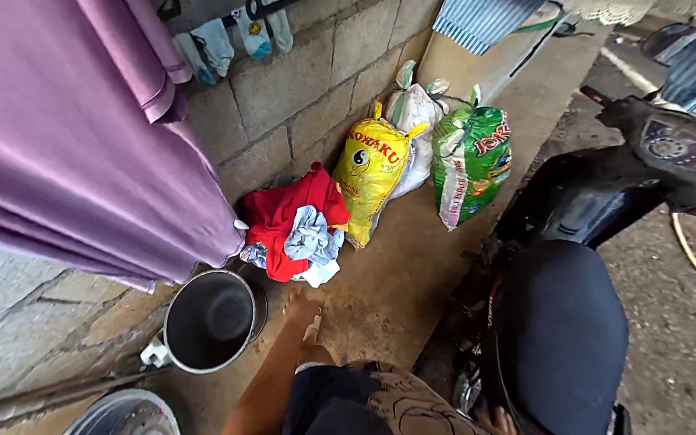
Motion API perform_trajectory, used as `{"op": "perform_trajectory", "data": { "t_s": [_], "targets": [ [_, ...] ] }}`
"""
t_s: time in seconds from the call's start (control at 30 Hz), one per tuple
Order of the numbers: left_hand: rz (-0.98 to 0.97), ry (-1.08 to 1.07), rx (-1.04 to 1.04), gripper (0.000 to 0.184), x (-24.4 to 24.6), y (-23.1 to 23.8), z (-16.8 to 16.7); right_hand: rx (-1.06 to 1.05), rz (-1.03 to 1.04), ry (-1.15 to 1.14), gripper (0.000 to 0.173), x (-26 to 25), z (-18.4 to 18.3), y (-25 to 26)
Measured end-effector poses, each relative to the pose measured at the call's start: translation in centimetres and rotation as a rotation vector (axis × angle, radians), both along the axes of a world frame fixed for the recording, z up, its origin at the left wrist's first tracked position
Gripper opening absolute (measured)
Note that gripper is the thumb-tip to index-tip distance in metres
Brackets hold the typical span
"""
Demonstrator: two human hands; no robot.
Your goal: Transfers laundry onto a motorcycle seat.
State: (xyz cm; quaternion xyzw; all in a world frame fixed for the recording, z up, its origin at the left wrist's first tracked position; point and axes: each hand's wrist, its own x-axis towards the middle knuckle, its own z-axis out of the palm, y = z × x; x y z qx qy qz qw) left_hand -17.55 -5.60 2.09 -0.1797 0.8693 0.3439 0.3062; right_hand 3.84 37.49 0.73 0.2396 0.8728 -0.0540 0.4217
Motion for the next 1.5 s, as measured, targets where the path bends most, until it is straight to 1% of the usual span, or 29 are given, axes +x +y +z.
{"op": "perform_trajectory", "data": {
  "t_s": [0.03, 0.07, 0.1, 0.2, 0.33, 0.37, 0.43, 0.47, 0.5, 0.57, 0.6, 0.63, 0.7, 0.73, 0.77, 0.83, 0.93, 1.03, 1.1, 1.13, 1.17, 1.2, 1.23, 1.27, 1.3, 1.33, 1.37, 1.43, 1.5],
  "targets": [
    [0.034, 0.060, 0.017, 0.064, -2.5, -0.6, -0.1, -0.033, -0.043, 0.100, 0.055, -0.4, -0.8, -1.9],
    [0.068, 0.112, 0.039, 0.060, -4.8, -1.2, -0.1, -0.074, -0.039, 0.144, 0.052, -1.6, -0.9, -4.0],
    [0.090, 0.135, 0.063, 0.058, -6.9, -1.7, 0.0, -0.139, -0.003, 0.143, 0.050, -3.4, 0.2, -6.0],
    [0.088, 0.061, 0.105, 0.057, -11.7, -2.8, -0.6, -0.240, 0.108, 0.206, 0.048, -9.7, 1.9, -10.1],
    [0.019, -0.018, 0.130, 0.052, -14.0, -2.7, -0.3, -0.352, 0.004, 0.342, 0.043, -17.3, 4.8, -13.0],
    [0.033, 0.015, 0.183, 0.049, -13.9, -2.2, 0.4, -0.394, -0.045, 0.374, 0.042, -18.6, 5.8, -13.6],
    [0.081, 0.116, 0.392, 0.044, -13.1, -0.4, 2.7, -0.507, -0.154, 0.421, 0.042, -20.7, 8.1, -14.6],
    [0.052, 0.138, 0.498, 0.043, -12.5, 0.9, 4.4, -0.575, -0.212, 0.446, 0.048, -21.4, 9.1, -14.9],
    [-0.010, 0.134, 0.589, 0.043, -11.8, 2.4, 6.5, -0.641, -0.256, 0.481, 0.058, -21.9, 10.0, -15.2],
    [-0.208, 0.098, 0.723, 0.042, -9.8, 5.4, 11.1, -0.762, -0.303, 0.586, 0.084, -22.5, 11.4, -15.8],
    [-0.326, 0.105, 0.780, 0.039, -8.8, 6.8, 13.0, -0.805, -0.296, 0.660, 0.091, -22.6, 11.9, -16.1],
    [-0.444, 0.113, 0.834, 0.035, -8.0, 8.0, 14.5, -0.830, -0.273, 0.749, 0.087, -22.6, 12.3, -16.1],
    [-0.605, 0.144, 0.917, 0.030, -7.3, 9.2, 16.0, -0.821, -0.264, 0.912, 0.053, -22.9, 13.2, -15.6],
    [-0.618, 0.194, 0.911, 0.029, -7.5, 9.5, 15.9, -0.792, -0.287, 0.954, 0.041, -22.9, 13.8, -14.9],
    [-0.605, 0.240, 0.866, 0.030, -8.1, 9.5, 15.6, -0.756, -0.342, 0.963, 0.038, -22.8, 14.5, -13.7],
    [-0.537, 0.320, 0.666, 0.034, -10.5, 8.1, 13.8, -0.728, -0.569, 0.968, 0.038, -21.7, 15.7, -10.8],
    [-0.338, 0.451, 0.336, 0.044, -15.3, 3.1, 8.9, -0.754, -0.955, 1.114, 0.035, -18.1, 16.0, -5.7],
    [-0.160, 0.476, 0.018, 0.069, -18.0, -3.0, 5.6, -0.659, -1.175, 1.257, 0.031, -13.2, 16.2, -0.7],
    [-0.083, 0.373, -0.215, 0.096, -18.6, -5.8, 3.7, -0.505, -1.277, 1.319, 0.032, -9.9, 15.8, 2.7],
    [-0.065, 0.290, -0.319, 0.107, -18.8, -6.8, 2.8, -0.395, -1.311, 1.325, 0.036, -8.3, 15.2, 4.4],
    [-0.069, 0.208, -0.405, 0.110, -18.9, -7.7, 2.0, -0.276, -1.346, 1.308, 0.047, -6.7, 14.5, 6.1],
    [-0.096, 0.151, -0.462, 0.104, -19.0, -8.7, 1.3, -0.156, -1.380, 1.268, 0.062, -5.3, 13.8, 7.5],
    [-0.133, 0.120, -0.479, 0.086, -19.2, -9.6, 0.6, -0.050, -1.400, 1.224, 0.077, -4.2, 13.3, 8.3],
    [-0.169, 0.110, -0.470, 0.063, -19.4, -10.5, 0.2, 0.028, -1.414, 1.185, 0.084, -3.5, 13.1, 8.6],
    [-0.198, 0.116, -0.466, 0.048, -19.5, -10.9, 0.2, 0.075, -1.405, 1.151, 0.084, -3.2, 13.0, 8.4],
    [-0.172, 0.151, -0.433, 0.041, -19.7, -10.9, 0.9, 0.087, -1.380, 1.122, 0.079, -3.3, 12.9, 8.0],
    [-0.093, 0.220, -0.356, 0.039, -19.9, -10.6, 1.8, 0.075, -1.341, 1.098, 0.070, -3.7, 12.6, 7.4],
    [0.149, 0.370, -0.102, 0.043, -20.7, -9.4, 4.1, -0.024, -1.252, 1.035, 0.054, -4.9, 11.8, 5.6],
    [0.369, 0.424, 0.230, 0.049, -21.5, -6.6, 8.4, -0.182, -1.175, 0.948, 0.045, -6.7, 10.9, 3.6]
  ]
}}
